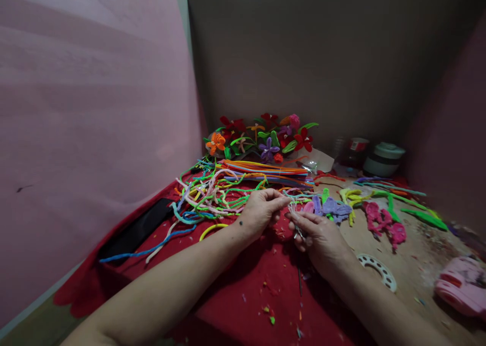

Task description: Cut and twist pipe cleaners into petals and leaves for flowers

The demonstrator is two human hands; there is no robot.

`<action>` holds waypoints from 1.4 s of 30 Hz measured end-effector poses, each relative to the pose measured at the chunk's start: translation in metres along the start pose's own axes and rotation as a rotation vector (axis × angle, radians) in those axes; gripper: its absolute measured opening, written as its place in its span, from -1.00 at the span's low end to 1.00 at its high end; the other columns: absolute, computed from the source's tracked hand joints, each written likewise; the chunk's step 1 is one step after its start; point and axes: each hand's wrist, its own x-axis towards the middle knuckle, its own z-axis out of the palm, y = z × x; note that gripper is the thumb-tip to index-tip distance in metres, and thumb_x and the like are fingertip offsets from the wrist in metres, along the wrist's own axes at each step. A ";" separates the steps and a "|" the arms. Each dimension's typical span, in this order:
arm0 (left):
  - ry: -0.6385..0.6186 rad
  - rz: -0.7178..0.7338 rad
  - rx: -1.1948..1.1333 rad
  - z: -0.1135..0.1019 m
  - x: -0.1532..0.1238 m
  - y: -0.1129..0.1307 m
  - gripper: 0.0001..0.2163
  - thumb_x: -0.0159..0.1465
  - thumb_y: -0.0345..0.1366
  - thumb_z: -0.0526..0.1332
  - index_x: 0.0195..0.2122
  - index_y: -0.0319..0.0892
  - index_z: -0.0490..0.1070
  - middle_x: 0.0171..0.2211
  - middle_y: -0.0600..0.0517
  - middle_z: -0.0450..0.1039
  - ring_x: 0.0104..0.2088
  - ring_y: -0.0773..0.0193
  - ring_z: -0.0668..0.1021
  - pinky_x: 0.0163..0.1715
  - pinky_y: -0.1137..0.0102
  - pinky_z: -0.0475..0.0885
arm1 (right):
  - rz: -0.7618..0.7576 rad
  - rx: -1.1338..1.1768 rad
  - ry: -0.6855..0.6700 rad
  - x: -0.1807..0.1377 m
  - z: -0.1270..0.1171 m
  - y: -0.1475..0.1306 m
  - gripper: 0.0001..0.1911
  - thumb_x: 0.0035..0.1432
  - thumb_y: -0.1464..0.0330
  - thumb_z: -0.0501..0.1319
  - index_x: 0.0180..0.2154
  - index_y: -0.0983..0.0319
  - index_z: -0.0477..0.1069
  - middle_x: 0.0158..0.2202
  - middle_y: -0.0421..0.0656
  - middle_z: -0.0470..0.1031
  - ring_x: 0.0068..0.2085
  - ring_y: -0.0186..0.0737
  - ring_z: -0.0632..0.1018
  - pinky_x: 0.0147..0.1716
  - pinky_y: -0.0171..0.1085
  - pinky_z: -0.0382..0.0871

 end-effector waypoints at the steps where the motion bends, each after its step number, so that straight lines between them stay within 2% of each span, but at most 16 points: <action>1: -0.005 -0.004 -0.006 0.000 0.000 0.000 -0.74 0.03 -0.12 0.25 -0.53 -0.22 0.30 -0.77 0.19 0.20 -0.79 0.53 0.18 -0.78 0.56 0.02 | 0.005 0.010 0.005 0.000 0.000 0.000 -0.65 -0.29 0.24 0.40 -0.45 0.34 0.45 -0.63 -0.24 0.39 -0.72 -0.51 0.27 -0.77 -0.48 0.05; 5: -0.019 -0.001 -0.015 0.000 0.000 -0.003 -0.76 0.06 -0.14 0.22 -0.52 -0.23 0.31 -0.76 0.19 0.19 -0.78 0.52 0.17 -0.77 0.56 0.02 | 0.011 0.022 0.027 0.000 0.000 0.000 -0.63 -0.32 0.25 0.42 -0.45 0.36 0.46 -0.63 -0.23 0.38 -0.71 -0.51 0.28 -0.79 -0.49 0.05; 10: -0.023 0.002 -0.008 -0.001 0.001 -0.006 -0.77 0.06 -0.14 0.22 -0.49 -0.24 0.33 -0.74 0.19 0.19 -0.76 0.51 0.19 -0.76 0.56 0.04 | -0.006 0.005 -0.015 -0.001 0.001 0.001 -0.65 -0.27 0.24 0.39 -0.45 0.35 0.45 -0.57 -0.17 0.43 -0.68 -0.47 0.32 -0.79 -0.48 0.10; 16: -0.034 0.004 0.011 -0.002 0.000 -0.001 -0.78 0.05 -0.16 0.23 -0.48 -0.24 0.34 -0.74 0.18 0.21 -0.76 0.51 0.20 -0.75 0.56 0.06 | -0.003 -0.012 0.009 -0.003 0.003 -0.001 -0.67 -0.28 0.24 0.39 -0.49 0.33 0.41 -0.62 -0.21 0.41 -0.71 -0.49 0.29 -0.80 -0.48 0.06; 22: -0.022 -0.008 0.098 -0.005 0.000 0.001 -0.79 0.09 -0.17 0.21 -0.47 -0.24 0.34 -0.73 0.18 0.21 -0.75 0.50 0.21 -0.74 0.55 0.07 | -0.028 -0.022 -0.009 -0.001 0.003 0.000 -0.73 -0.19 0.26 0.33 -0.46 0.33 0.40 -0.62 -0.24 0.41 -0.71 -0.49 0.30 -0.79 -0.48 0.07; 33: -0.064 -0.006 0.079 -0.011 0.003 -0.005 -0.79 0.11 -0.18 0.21 -0.51 -0.23 0.31 -0.75 0.20 0.17 -0.74 0.53 0.18 -0.72 0.57 0.04 | -0.048 -0.070 -0.066 -0.002 0.003 0.002 -0.75 -0.08 0.24 0.27 -0.47 0.33 0.37 -0.61 -0.24 0.40 -0.70 -0.52 0.30 -0.77 -0.50 0.07; 38: -0.096 -0.012 0.108 -0.012 0.003 -0.003 -0.76 0.12 -0.17 0.21 -0.52 -0.24 0.30 -0.77 0.19 0.16 -0.75 0.53 0.17 -0.73 0.56 0.02 | -0.055 -0.136 -0.033 -0.006 0.006 0.002 -0.74 -0.07 0.22 0.25 -0.49 0.32 0.36 -0.63 -0.26 0.38 -0.73 -0.54 0.27 -0.80 -0.51 0.03; 42: -0.066 -0.017 0.036 -0.013 0.005 -0.002 -0.75 0.12 -0.14 0.20 -0.50 -0.24 0.30 -0.73 0.19 0.15 -0.76 0.53 0.17 -0.75 0.55 0.01 | -0.057 -0.104 0.007 -0.006 0.007 0.002 -0.73 -0.11 0.22 0.27 -0.48 0.31 0.36 -0.63 -0.26 0.39 -0.72 -0.53 0.28 -0.80 -0.52 0.04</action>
